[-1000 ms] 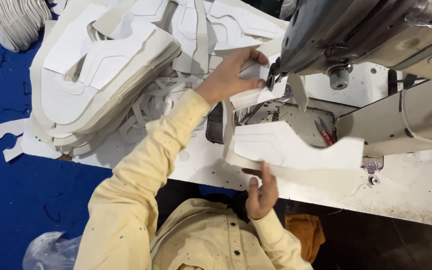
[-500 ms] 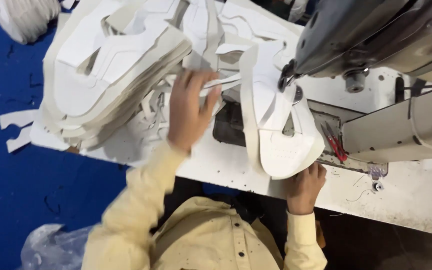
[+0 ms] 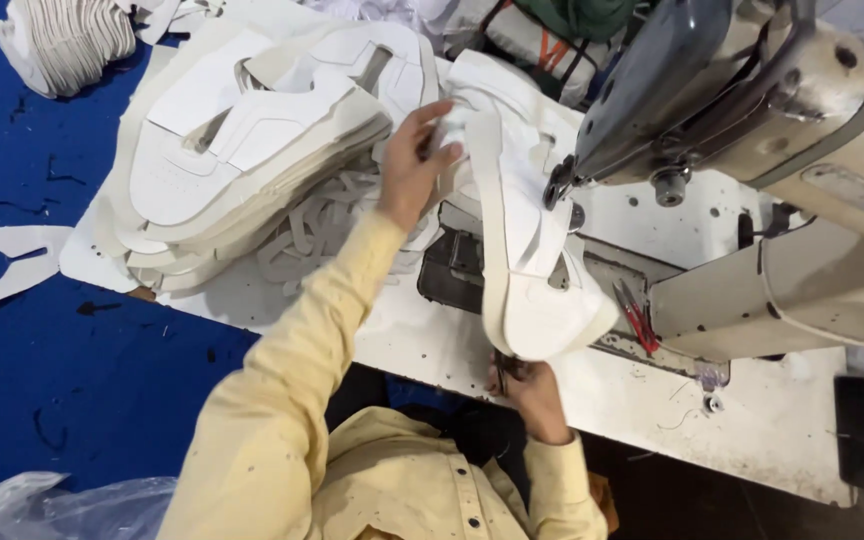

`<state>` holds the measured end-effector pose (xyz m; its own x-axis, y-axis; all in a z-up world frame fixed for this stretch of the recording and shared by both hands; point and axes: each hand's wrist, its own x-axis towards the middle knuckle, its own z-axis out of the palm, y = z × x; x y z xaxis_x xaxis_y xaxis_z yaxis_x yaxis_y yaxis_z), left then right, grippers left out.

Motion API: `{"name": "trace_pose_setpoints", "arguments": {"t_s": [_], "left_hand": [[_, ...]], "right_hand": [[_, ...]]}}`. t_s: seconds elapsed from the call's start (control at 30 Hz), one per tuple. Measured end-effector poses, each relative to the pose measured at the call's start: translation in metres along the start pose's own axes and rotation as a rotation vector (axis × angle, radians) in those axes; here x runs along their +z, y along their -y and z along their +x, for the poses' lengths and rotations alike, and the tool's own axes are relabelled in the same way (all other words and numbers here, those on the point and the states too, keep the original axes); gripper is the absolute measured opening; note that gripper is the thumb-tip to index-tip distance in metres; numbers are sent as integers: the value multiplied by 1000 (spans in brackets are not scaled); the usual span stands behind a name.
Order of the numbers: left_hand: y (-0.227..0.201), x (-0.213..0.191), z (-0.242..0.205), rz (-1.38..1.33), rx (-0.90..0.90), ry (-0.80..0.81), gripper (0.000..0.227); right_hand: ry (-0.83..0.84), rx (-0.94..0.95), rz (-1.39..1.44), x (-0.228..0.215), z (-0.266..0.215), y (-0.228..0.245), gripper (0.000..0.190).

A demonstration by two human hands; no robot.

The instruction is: Aligning and inspecting shoe upper components at a stitching workstation.

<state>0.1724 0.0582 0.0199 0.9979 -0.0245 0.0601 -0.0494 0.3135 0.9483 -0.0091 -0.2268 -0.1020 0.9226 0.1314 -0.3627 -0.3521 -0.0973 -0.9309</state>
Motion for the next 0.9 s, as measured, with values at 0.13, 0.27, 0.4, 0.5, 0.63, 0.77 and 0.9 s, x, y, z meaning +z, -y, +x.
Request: {"name": "trace_pose_setpoints", "arguments": {"t_s": [0.13,0.27,0.4,0.5,0.63,0.77,0.9], "left_hand": [[-7,-2,-34,103,556,-294,43],[4,6,-50,395,628,-554,31],[17,12,-51,208,678,-541,26],[29,13,-49,197,687,-629,26],[22,3,-46,196,701,-636,25],[-14,-16,-16,318,782,-405,17],[-38,-30,6,575,805,-297,32]], "right_hand": [[-115,-172,-130,45,-1,37,13],[-82,-592,-298,63,20,53,20],[-84,-435,-227,90,11,114,30],[-38,-422,-82,100,5,131,23],[-41,-344,-19,85,22,80,26],[-151,-800,-510,66,26,54,39],[-284,-560,-981,21,28,11,23]]}}
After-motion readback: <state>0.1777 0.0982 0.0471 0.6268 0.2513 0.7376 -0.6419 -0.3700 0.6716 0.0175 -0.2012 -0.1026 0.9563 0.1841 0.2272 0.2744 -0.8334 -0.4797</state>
